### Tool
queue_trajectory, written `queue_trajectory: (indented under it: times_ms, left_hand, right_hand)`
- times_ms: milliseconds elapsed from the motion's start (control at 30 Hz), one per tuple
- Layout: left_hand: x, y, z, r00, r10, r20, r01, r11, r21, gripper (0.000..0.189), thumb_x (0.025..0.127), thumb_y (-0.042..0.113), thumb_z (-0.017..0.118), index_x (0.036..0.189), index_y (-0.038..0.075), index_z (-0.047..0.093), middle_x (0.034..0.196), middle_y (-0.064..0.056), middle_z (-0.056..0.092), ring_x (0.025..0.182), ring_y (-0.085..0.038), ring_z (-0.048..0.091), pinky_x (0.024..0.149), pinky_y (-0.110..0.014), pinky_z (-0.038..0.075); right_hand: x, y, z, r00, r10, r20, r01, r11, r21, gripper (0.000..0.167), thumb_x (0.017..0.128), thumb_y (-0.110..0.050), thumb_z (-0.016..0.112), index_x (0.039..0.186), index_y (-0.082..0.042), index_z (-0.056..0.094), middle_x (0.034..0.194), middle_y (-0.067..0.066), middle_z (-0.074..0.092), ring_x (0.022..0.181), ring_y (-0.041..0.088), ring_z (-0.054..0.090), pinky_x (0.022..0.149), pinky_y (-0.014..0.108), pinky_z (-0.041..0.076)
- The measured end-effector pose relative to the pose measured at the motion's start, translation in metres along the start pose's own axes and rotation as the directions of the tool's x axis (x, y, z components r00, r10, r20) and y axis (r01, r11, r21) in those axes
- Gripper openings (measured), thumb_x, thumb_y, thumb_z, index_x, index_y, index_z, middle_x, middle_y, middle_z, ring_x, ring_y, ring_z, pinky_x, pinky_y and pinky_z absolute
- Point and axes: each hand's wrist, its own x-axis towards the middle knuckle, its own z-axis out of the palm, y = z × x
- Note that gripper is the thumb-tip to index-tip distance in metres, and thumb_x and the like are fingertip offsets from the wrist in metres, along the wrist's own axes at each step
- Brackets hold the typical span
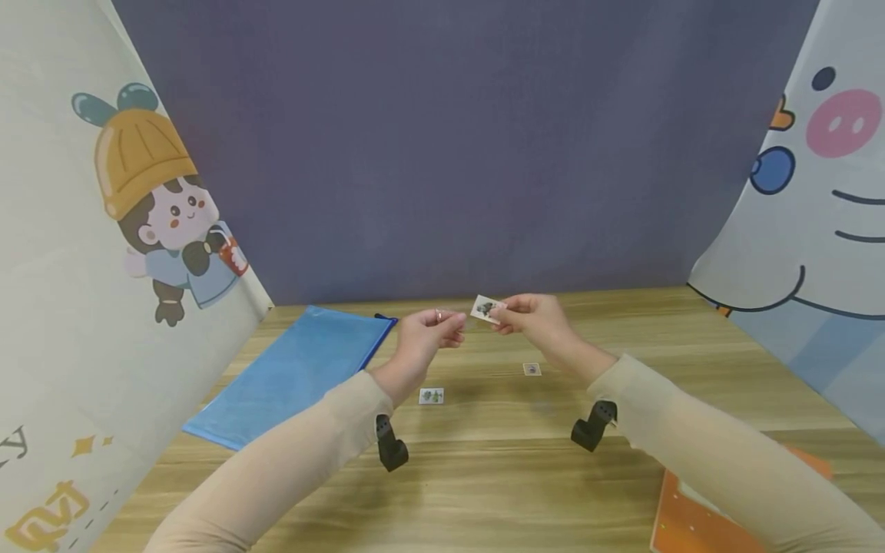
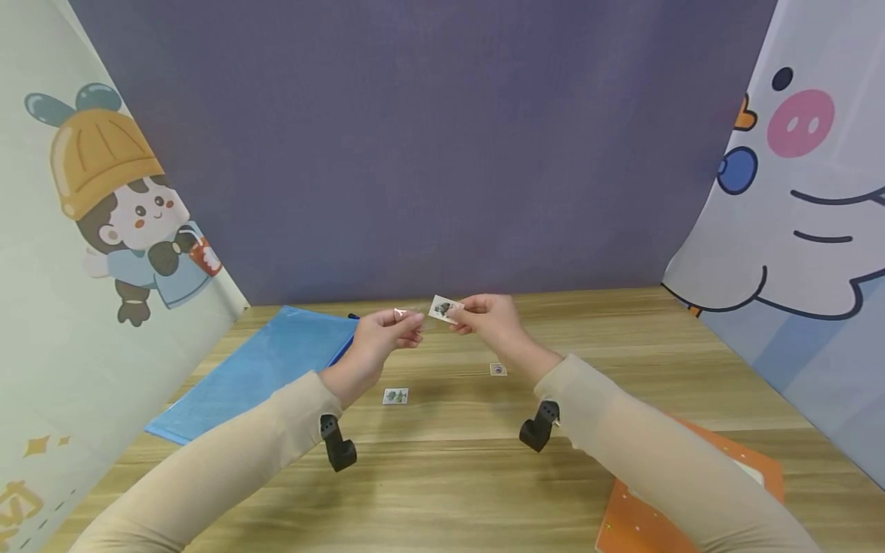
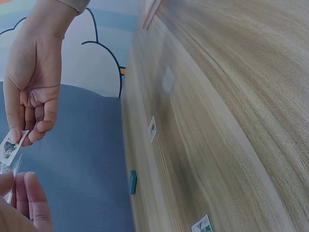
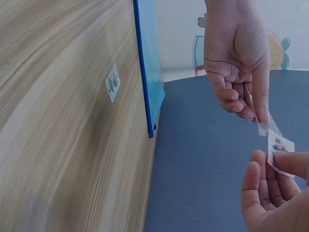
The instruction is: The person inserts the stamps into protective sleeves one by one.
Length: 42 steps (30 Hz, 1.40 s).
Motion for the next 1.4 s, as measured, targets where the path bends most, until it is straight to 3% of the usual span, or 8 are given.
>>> queue_trajectory:
  times_ms: [400,800,1100,1267,1400]
  left_hand:
    - [-0.004,0.003,0.003,0.999,0.044,-0.032,-0.045,0.999,-0.004,0.023,0.088,0.013,0.072,0.102,-0.005,0.07,0.087,-0.018,0.07,0.063,-0.011,0.063,0.067,-0.027,0.06]
    - [-0.003,0.004,0.002,0.998,0.058,-0.032,-0.057,0.998,0.036,0.02,0.088,0.013,0.072,0.099,-0.003,0.071,0.08,-0.006,0.07,0.065,-0.011,0.064,0.068,-0.027,0.06]
    - [-0.002,0.004,0.004,0.997,0.072,0.027,-0.074,0.995,0.074,0.022,0.087,0.015,0.073,0.1,-0.002,0.072,0.085,-0.01,0.071,0.067,-0.011,0.065,0.073,-0.031,0.061]
    - [-0.003,0.006,0.006,0.997,0.075,0.034,-0.078,0.993,0.091,0.023,0.087,0.016,0.073,0.1,-0.004,0.071,0.087,-0.012,0.072,0.067,-0.011,0.065,0.071,-0.029,0.06]
    - [-0.003,0.007,0.007,0.997,0.065,0.032,-0.067,0.993,0.098,0.023,0.088,0.015,0.073,0.1,-0.004,0.071,0.09,-0.014,0.072,0.067,-0.01,0.065,0.072,-0.029,0.06]
  right_hand:
    - [-0.002,0.001,0.003,1.0,0.013,0.013,-0.013,0.999,-0.032,0.027,0.09,-0.007,0.067,0.107,0.013,0.062,0.084,0.005,0.073,0.069,0.008,0.066,0.073,0.025,0.06]
    - [0.0,0.0,0.002,0.998,0.04,0.045,-0.036,0.995,-0.096,0.024,0.089,-0.009,0.069,0.104,0.009,0.064,0.085,0.009,0.072,0.07,0.01,0.065,0.073,0.027,0.059]
    - [0.0,-0.008,-0.003,0.994,0.023,0.105,-0.002,0.981,-0.195,0.023,0.09,-0.015,0.07,0.1,0.005,0.067,0.081,0.007,0.071,0.073,0.017,0.066,0.072,0.027,0.059]
    - [0.002,-0.011,-0.004,0.992,0.018,0.122,0.011,0.973,-0.229,0.025,0.089,-0.018,0.071,0.101,0.004,0.068,0.084,0.01,0.072,0.079,0.025,0.067,0.072,0.03,0.06]
    - [0.003,-0.013,-0.003,0.992,0.023,0.124,0.006,0.973,-0.232,0.024,0.089,-0.018,0.072,0.1,0.003,0.068,0.081,0.007,0.071,0.077,0.023,0.066,0.071,0.03,0.059]
